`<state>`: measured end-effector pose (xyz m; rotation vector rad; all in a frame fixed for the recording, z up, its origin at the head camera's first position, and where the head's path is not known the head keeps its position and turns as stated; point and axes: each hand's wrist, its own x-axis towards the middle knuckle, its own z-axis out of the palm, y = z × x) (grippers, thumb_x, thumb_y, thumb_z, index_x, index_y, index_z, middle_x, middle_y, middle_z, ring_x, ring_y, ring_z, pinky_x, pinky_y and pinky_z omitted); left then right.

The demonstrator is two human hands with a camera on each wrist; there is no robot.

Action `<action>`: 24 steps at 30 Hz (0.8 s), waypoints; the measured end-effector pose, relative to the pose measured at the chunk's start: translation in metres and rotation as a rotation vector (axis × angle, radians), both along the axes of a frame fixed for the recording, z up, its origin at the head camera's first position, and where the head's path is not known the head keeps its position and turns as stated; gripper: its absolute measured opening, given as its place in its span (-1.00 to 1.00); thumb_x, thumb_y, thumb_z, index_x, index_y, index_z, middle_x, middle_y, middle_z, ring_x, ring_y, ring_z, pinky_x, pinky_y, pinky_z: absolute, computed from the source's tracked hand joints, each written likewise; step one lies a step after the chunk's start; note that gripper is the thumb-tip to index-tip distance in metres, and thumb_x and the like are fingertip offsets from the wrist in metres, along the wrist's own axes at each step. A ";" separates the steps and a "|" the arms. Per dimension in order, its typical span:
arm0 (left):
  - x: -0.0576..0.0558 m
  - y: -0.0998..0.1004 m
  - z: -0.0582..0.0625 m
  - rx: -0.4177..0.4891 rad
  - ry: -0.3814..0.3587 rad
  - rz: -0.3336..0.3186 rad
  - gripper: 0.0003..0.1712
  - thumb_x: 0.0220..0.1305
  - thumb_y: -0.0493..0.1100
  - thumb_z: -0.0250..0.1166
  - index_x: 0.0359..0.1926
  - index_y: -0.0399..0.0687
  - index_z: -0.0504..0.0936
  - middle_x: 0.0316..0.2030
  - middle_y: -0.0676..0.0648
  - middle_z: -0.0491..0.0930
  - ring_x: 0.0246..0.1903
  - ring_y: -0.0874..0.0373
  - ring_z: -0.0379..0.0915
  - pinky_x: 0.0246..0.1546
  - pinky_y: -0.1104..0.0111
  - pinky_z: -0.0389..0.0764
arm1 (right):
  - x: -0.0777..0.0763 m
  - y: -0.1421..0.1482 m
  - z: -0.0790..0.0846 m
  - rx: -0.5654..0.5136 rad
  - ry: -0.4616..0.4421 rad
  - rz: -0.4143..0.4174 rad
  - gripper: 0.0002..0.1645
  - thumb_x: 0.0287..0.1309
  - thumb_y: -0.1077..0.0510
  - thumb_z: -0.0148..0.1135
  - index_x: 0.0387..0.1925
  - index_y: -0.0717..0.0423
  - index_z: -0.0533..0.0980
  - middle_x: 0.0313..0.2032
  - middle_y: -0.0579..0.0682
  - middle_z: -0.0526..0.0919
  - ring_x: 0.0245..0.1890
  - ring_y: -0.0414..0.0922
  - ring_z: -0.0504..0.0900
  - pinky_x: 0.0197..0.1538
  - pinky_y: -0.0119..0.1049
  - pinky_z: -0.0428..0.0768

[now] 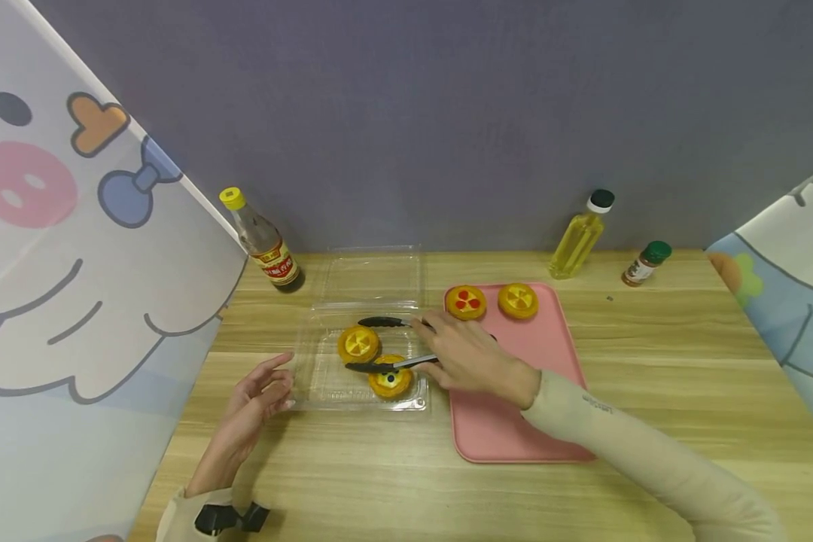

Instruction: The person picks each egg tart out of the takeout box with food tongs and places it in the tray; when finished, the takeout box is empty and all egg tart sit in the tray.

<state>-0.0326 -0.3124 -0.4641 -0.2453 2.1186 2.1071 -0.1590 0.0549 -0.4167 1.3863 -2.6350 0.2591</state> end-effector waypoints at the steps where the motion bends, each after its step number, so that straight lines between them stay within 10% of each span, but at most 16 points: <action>1: 0.000 0.000 0.000 0.005 0.003 0.000 -0.35 0.56 -0.25 0.19 0.55 -0.23 0.22 -0.05 0.06 0.54 -0.27 0.33 0.53 -0.18 0.51 0.71 | 0.000 -0.001 0.000 0.000 0.003 0.001 -0.10 0.25 -0.31 0.41 0.39 0.19 0.47 0.15 0.12 0.64 -0.07 -0.01 0.70 -0.54 -0.34 0.62; 24: -0.001 -0.003 -0.003 0.002 0.015 -0.011 -0.32 0.57 -0.24 0.17 0.58 -0.25 0.18 -0.04 0.05 0.52 -0.28 0.35 0.54 -0.17 0.51 0.71 | -0.004 -0.009 -0.007 0.004 -0.010 -0.005 -0.13 0.27 -0.32 0.38 0.38 0.16 0.49 0.14 0.11 0.63 -0.07 0.03 0.72 -0.57 -0.33 0.63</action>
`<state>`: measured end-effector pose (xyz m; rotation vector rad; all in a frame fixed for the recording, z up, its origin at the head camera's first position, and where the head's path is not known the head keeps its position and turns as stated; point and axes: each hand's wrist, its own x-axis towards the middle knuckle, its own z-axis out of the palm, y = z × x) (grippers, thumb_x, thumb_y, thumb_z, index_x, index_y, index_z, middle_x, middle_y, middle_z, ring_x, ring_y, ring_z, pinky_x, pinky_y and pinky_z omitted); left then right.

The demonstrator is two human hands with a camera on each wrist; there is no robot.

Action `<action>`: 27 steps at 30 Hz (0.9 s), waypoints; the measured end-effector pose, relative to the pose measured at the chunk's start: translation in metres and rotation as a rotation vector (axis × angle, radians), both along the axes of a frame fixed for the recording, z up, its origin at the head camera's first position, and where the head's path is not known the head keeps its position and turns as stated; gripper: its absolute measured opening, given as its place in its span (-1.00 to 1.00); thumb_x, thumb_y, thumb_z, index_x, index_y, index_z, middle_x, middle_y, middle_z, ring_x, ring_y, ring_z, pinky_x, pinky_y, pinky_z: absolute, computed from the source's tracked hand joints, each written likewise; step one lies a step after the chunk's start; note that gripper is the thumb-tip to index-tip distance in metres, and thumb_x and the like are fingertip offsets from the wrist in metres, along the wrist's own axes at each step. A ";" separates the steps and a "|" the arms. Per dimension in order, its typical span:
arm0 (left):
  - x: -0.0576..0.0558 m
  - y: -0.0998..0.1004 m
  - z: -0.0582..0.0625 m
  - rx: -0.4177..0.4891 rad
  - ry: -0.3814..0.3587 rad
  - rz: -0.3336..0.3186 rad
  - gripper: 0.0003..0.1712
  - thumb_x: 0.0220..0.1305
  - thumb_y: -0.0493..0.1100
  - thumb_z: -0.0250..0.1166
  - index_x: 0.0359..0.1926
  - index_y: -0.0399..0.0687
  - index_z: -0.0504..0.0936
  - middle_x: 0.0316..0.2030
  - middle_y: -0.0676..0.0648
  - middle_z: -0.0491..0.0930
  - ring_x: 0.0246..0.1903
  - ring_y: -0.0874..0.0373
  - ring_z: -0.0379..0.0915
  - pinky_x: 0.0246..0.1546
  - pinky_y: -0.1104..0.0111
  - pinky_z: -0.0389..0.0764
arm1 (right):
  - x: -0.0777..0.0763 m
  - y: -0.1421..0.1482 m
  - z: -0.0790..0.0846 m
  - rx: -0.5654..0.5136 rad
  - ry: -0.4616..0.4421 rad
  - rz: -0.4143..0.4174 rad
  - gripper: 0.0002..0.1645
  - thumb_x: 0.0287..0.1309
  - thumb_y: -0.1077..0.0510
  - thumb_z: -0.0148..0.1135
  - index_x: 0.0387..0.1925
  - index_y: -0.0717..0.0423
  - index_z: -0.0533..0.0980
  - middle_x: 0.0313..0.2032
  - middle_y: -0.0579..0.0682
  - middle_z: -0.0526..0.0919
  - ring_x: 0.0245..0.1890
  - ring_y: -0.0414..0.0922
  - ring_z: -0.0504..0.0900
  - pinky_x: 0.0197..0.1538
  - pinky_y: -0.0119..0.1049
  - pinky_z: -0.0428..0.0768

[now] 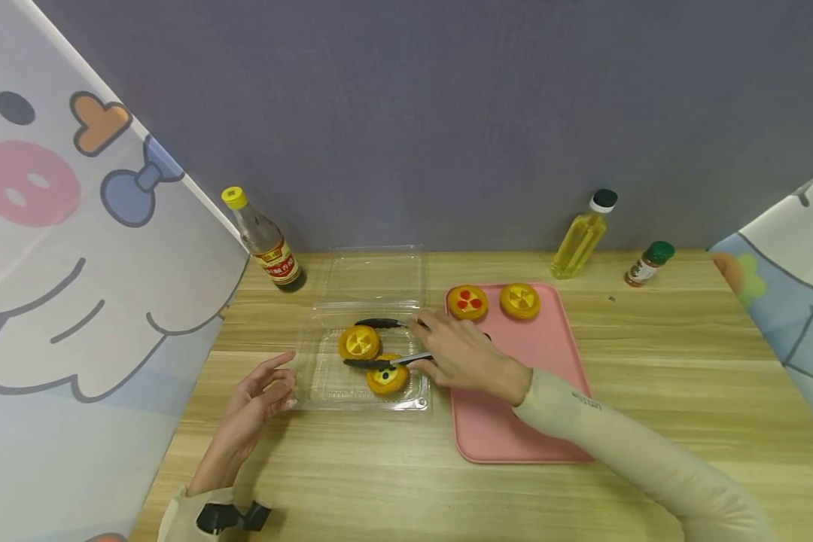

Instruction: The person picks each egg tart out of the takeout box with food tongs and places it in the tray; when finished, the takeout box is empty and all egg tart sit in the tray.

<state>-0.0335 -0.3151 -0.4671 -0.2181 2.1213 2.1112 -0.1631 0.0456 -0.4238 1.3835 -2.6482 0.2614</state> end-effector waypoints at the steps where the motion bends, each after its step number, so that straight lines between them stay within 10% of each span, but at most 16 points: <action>1: 0.000 0.000 0.000 -0.002 -0.001 -0.002 -0.32 0.57 -0.24 0.17 0.58 -0.25 0.17 -0.03 0.05 0.52 -0.28 0.35 0.54 -0.17 0.51 0.71 | 0.000 0.000 0.000 0.000 0.001 0.001 -0.13 0.27 -0.32 0.38 0.38 0.16 0.49 0.14 0.10 0.63 -0.08 0.03 0.71 -0.57 -0.33 0.62; 27: 0.001 0.002 0.003 0.018 0.009 -0.004 -0.36 0.56 -0.27 0.17 0.55 -0.25 0.22 -0.07 0.05 0.55 -0.29 0.33 0.53 -0.20 0.51 0.70 | 0.003 0.001 -0.002 -0.048 0.041 0.009 -0.19 0.31 -0.30 0.36 0.36 0.14 0.51 0.12 0.09 0.64 -0.17 -0.02 0.71 -0.62 -0.38 0.57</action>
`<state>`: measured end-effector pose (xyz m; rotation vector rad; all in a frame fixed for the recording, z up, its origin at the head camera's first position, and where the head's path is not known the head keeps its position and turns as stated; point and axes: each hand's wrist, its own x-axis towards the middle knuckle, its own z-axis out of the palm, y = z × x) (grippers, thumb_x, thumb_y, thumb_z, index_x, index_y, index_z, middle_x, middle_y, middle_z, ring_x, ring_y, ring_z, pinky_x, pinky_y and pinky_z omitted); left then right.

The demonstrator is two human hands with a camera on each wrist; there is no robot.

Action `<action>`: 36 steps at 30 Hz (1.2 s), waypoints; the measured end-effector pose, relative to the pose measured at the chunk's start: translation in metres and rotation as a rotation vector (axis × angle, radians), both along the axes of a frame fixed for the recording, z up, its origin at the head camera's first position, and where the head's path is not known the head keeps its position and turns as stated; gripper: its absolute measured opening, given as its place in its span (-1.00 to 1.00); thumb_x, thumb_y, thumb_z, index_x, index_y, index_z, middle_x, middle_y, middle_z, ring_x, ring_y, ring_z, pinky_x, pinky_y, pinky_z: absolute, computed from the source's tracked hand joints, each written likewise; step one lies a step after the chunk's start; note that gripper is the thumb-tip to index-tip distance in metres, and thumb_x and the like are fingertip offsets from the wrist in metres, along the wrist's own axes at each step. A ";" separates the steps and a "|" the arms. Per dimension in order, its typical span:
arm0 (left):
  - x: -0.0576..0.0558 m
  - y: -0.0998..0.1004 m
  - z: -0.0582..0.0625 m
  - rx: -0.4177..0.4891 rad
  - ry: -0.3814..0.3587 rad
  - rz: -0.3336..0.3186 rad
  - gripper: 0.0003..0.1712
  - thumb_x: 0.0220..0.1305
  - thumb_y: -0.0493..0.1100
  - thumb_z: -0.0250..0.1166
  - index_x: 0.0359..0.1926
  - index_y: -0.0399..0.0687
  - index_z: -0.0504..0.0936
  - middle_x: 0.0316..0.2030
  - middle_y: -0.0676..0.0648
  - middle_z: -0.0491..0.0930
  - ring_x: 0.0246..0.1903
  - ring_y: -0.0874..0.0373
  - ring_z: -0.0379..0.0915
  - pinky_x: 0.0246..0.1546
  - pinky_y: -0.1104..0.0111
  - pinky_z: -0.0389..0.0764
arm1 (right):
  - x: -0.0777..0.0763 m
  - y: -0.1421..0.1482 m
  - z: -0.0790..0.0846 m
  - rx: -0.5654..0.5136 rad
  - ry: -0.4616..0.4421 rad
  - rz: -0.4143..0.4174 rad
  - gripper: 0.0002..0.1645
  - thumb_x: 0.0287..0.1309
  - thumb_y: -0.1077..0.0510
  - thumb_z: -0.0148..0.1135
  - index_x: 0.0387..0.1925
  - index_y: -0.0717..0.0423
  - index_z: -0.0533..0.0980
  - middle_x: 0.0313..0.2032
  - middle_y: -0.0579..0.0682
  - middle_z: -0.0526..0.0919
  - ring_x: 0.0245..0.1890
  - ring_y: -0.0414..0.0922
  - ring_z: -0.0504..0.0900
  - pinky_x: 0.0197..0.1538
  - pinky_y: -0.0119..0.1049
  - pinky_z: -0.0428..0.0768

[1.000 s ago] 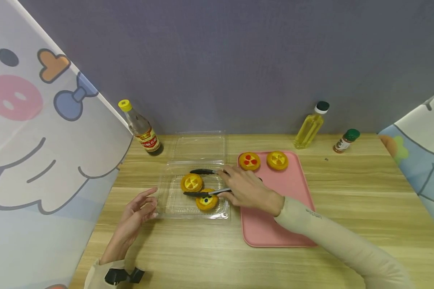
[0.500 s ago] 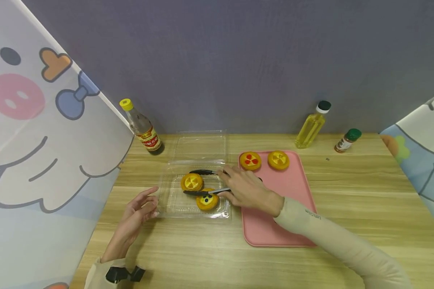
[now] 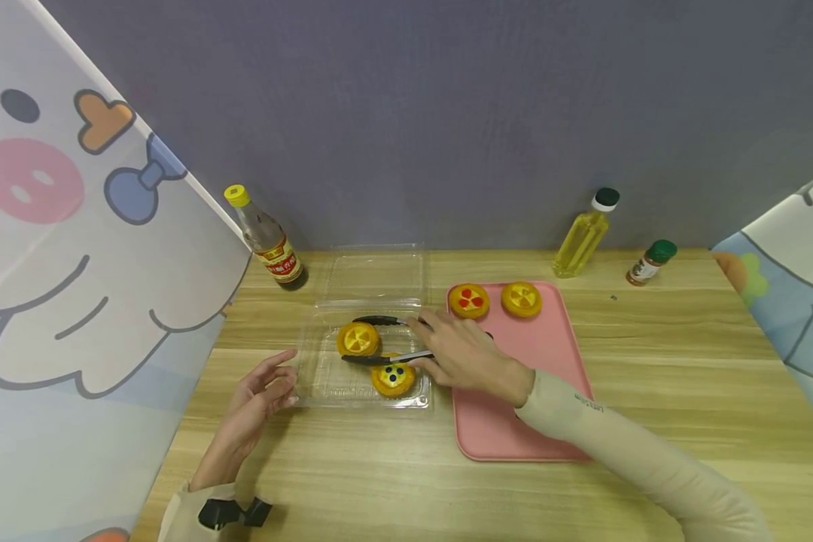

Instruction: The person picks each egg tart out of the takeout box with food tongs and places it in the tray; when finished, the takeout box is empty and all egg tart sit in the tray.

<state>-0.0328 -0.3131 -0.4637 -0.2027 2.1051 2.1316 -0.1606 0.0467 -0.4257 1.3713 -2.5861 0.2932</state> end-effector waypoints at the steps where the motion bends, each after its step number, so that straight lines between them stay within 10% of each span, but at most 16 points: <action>1: 0.000 0.000 0.000 -0.001 -0.001 0.000 -0.36 0.57 -0.27 0.17 0.55 -0.26 0.21 -0.07 0.05 0.54 -0.29 0.33 0.53 -0.20 0.51 0.70 | 0.000 0.000 0.000 -0.001 0.000 0.000 -0.19 0.31 -0.30 0.35 0.36 0.14 0.51 0.12 0.09 0.64 -0.16 -0.02 0.71 -0.62 -0.38 0.57; 36: -0.001 -0.001 0.001 -0.019 -0.023 0.004 -0.33 0.57 -0.25 0.17 0.57 -0.24 0.19 -0.06 0.07 0.53 -0.29 0.36 0.50 -0.17 0.52 0.71 | 0.016 0.054 0.004 -0.133 0.001 -0.152 -0.11 0.19 -0.21 0.49 0.44 0.06 0.45 0.17 0.10 0.62 -0.20 -0.05 0.71 -0.56 -0.31 0.59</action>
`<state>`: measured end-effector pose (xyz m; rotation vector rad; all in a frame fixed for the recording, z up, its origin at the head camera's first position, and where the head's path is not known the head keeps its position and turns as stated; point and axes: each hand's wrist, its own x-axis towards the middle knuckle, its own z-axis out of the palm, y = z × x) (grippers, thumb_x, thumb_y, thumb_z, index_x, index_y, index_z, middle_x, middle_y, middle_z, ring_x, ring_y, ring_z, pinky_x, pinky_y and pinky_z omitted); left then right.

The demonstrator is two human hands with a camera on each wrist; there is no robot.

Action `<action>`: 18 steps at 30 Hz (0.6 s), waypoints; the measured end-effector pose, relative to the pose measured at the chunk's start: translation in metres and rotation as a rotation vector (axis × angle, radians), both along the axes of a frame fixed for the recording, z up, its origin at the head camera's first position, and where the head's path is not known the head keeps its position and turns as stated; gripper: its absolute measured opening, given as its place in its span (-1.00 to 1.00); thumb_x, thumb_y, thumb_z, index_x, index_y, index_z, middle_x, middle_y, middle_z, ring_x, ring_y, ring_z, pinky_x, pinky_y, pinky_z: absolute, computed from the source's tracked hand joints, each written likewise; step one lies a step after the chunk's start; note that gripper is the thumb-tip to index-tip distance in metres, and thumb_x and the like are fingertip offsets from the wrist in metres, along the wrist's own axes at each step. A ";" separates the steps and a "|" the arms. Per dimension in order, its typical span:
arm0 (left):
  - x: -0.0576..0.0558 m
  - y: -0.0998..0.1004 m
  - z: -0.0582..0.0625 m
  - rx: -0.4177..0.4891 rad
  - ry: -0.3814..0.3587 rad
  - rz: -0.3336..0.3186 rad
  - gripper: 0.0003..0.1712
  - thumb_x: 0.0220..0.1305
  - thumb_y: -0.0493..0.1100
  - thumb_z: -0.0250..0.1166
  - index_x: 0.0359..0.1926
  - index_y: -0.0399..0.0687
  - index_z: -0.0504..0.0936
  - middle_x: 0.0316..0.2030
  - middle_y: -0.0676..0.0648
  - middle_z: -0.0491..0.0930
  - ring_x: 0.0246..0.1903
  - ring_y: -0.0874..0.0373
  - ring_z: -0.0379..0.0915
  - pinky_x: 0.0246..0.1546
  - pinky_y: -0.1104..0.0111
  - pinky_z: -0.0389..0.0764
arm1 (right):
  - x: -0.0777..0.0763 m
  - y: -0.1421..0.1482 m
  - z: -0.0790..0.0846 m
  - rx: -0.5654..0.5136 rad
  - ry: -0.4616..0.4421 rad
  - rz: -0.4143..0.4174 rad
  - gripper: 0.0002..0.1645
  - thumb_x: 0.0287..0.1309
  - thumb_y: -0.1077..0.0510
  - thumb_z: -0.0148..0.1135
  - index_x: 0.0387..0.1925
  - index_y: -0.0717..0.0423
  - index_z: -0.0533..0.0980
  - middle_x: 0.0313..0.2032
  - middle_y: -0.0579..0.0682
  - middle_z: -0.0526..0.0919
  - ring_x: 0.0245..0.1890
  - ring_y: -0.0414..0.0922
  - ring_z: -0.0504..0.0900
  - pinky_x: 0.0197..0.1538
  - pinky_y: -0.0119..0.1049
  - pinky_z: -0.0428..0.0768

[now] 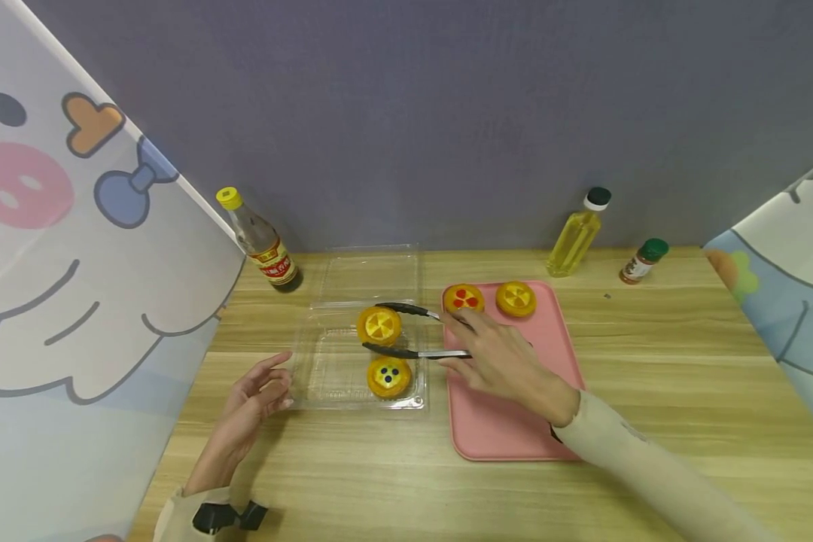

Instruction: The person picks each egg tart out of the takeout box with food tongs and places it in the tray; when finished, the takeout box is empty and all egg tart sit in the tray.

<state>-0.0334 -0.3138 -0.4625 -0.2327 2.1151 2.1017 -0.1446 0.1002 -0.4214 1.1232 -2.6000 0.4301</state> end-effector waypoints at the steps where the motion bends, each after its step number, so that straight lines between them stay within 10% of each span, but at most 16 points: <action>1: 0.000 0.000 0.000 -0.002 -0.001 0.001 -0.33 0.57 -0.25 0.17 0.58 -0.24 0.18 -0.06 0.07 0.53 -0.28 0.36 0.50 -0.17 0.52 0.71 | 0.001 0.002 0.000 -0.005 -0.003 -0.005 -0.11 0.19 -0.21 0.49 0.44 0.05 0.45 0.17 0.10 0.62 -0.18 -0.04 0.71 -0.55 -0.30 0.60; 18: -0.001 -0.003 -0.003 0.013 0.020 -0.022 -0.33 0.58 -0.25 0.15 0.58 -0.27 0.16 -0.06 0.09 0.54 -0.30 0.35 0.51 -0.18 0.52 0.70 | 0.008 0.039 -0.001 -0.064 0.004 -0.057 -0.14 0.11 -0.16 0.58 0.37 0.09 0.50 0.11 0.09 0.63 -0.32 -0.11 0.64 -0.50 -0.30 0.60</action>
